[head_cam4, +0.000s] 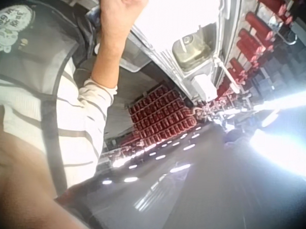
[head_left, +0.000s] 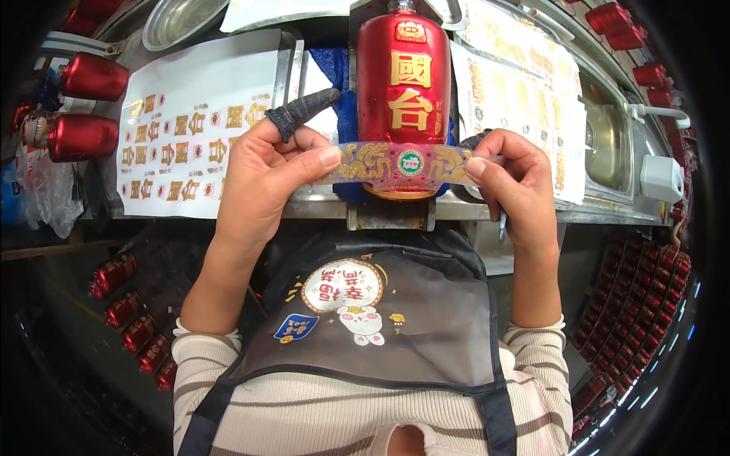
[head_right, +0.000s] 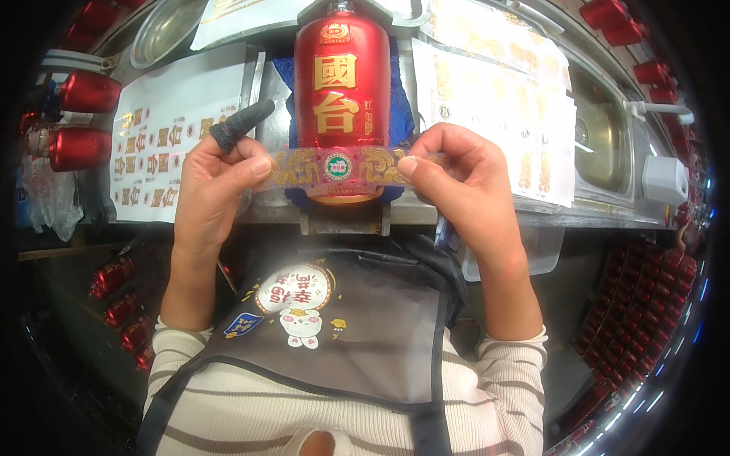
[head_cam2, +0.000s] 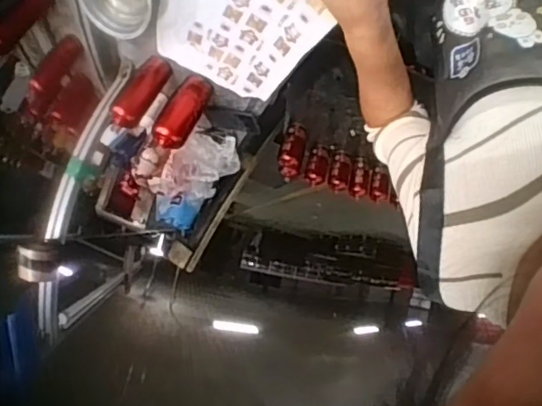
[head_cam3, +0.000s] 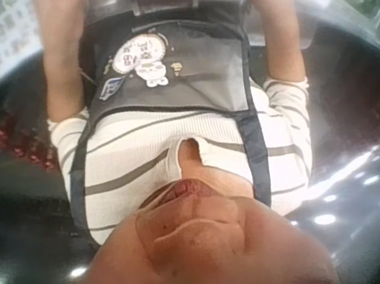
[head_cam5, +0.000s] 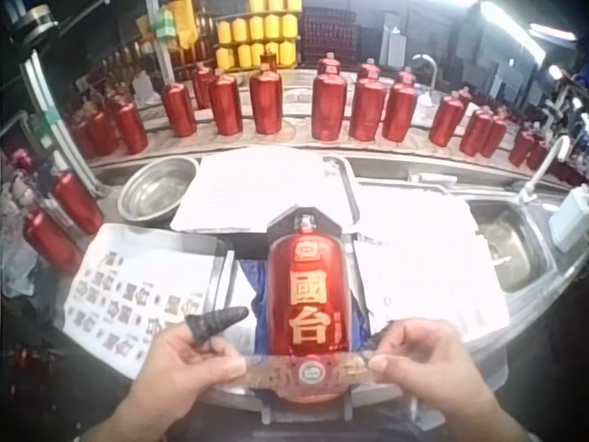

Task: The person applies gold stickers to red cylindrical containers, carefully peeling each sticker from a sheet and smoothing it onto the container surface. They rotate the container to align the label and press it down firmly to ensure adhesion.

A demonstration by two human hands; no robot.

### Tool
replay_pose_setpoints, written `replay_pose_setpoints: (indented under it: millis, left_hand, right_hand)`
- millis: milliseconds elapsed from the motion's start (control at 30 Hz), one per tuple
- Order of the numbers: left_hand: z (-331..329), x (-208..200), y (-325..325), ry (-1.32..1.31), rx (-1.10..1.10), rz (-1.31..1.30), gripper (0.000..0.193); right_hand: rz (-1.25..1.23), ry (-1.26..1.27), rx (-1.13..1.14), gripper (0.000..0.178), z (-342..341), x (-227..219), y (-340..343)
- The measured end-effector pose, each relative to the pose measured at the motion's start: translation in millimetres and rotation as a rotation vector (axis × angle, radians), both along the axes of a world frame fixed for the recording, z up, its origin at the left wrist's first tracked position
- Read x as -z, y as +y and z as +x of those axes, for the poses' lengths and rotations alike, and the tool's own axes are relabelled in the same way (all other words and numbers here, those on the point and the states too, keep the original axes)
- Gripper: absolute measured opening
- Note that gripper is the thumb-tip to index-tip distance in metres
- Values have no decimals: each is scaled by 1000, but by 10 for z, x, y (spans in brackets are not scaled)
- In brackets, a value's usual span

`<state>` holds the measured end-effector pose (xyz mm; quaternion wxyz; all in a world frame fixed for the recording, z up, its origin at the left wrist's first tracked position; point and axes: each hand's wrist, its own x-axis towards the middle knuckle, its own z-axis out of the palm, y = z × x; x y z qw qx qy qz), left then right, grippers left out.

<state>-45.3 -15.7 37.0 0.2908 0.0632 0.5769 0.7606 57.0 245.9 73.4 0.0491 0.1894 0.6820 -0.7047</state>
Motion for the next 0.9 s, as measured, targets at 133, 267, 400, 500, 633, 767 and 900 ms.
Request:
replay_pose_setpoints:
  millis: [133,267,400,500,633,767,900]
  left_hand:
    - [8,-13,42,70,-34,-28,15]
    - [15,36,56,115,-55,-76,14]
    - [12,59,72,128,-59,-64,15]
    - [10,67,77,134,-67,-72,16]
    - [8,59,82,130,-71,-69,17]
    - [0,85,76,131,-63,-67,15]
    - [3,98,86,124,-66,-69,11]
  right_hand:
    - [4,-6,2,9,-8,37,5]
    - [36,5,13,10,-14,74,-18]
    - [97,21,4,13,-11,126,-27]
    - [116,30,9,13,-8,138,-38]
    - [115,35,13,13,-18,134,-49]
    - [122,34,14,13,-21,135,-52]
    - [124,24,6,13,-28,150,-42]
